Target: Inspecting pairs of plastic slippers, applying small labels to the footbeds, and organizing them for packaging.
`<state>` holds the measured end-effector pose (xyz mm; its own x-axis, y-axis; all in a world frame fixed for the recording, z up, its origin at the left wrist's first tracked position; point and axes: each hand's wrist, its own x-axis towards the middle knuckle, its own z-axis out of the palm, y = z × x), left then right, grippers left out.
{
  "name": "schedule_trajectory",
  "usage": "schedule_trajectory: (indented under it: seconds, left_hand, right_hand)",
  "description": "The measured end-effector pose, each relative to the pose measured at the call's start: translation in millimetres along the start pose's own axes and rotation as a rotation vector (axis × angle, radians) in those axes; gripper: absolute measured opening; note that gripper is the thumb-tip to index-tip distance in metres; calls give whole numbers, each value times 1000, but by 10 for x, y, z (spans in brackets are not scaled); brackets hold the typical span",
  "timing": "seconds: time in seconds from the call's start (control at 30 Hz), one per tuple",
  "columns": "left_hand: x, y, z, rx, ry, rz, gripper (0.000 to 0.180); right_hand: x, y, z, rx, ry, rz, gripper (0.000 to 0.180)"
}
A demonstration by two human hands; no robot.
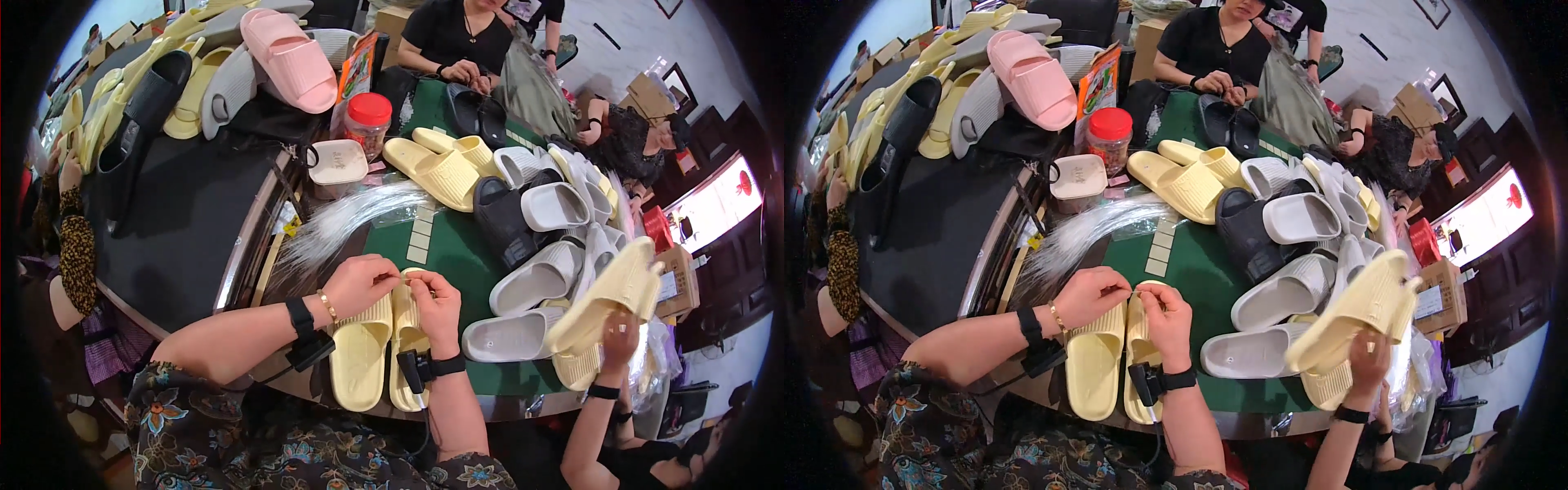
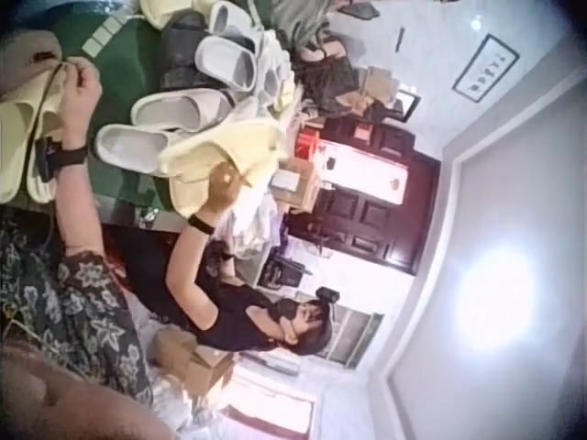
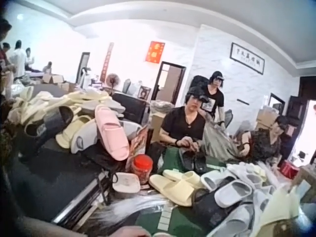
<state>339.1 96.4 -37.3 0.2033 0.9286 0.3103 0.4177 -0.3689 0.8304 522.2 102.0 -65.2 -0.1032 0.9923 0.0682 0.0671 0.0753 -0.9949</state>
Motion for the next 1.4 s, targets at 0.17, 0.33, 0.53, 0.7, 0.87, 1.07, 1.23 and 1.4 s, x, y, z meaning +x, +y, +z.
schedule_trajectory:
  seconds: [0.17, 0.33, 0.53, 0.7, 0.87, 1.07, 1.23, 1.4]
  left_hand:
    - [-21, -30, 13, 24, -11, -5, 11]
    - [-48, -3, 31, -6, -20, -3, 9]
    - [-54, 37, 68, -49, -26, -16, 8]
    - [-42, 33, 86, -23, -14, 30, 8]
    - [-119, -5, -38, 12, -36, -31, 10]
    - [97, 90, 37, -57, -32, 63, 13]
    - [175, 89, -384, 162, 247, 86, 28]
    - [302, 121, -1277, 24, 520, -83, 42]
  right_hand:
    - [24, 45, 25, -125, -13, -150, 14]
    - [-11, 56, 41, -40, 16, -82, 13]
    - [-111, -182, 34, -191, 20, -257, 9]
    - [-99, -169, -2, -219, -6, -316, 10]
    - [-65, -155, 137, -142, -58, -247, 11]
    - [-20, -15, -133, 55, 193, -195, 5]
    - [20, 20, -84, 265, 292, -200, 5]
    - [5, -248, -444, 361, 568, -286, 9]
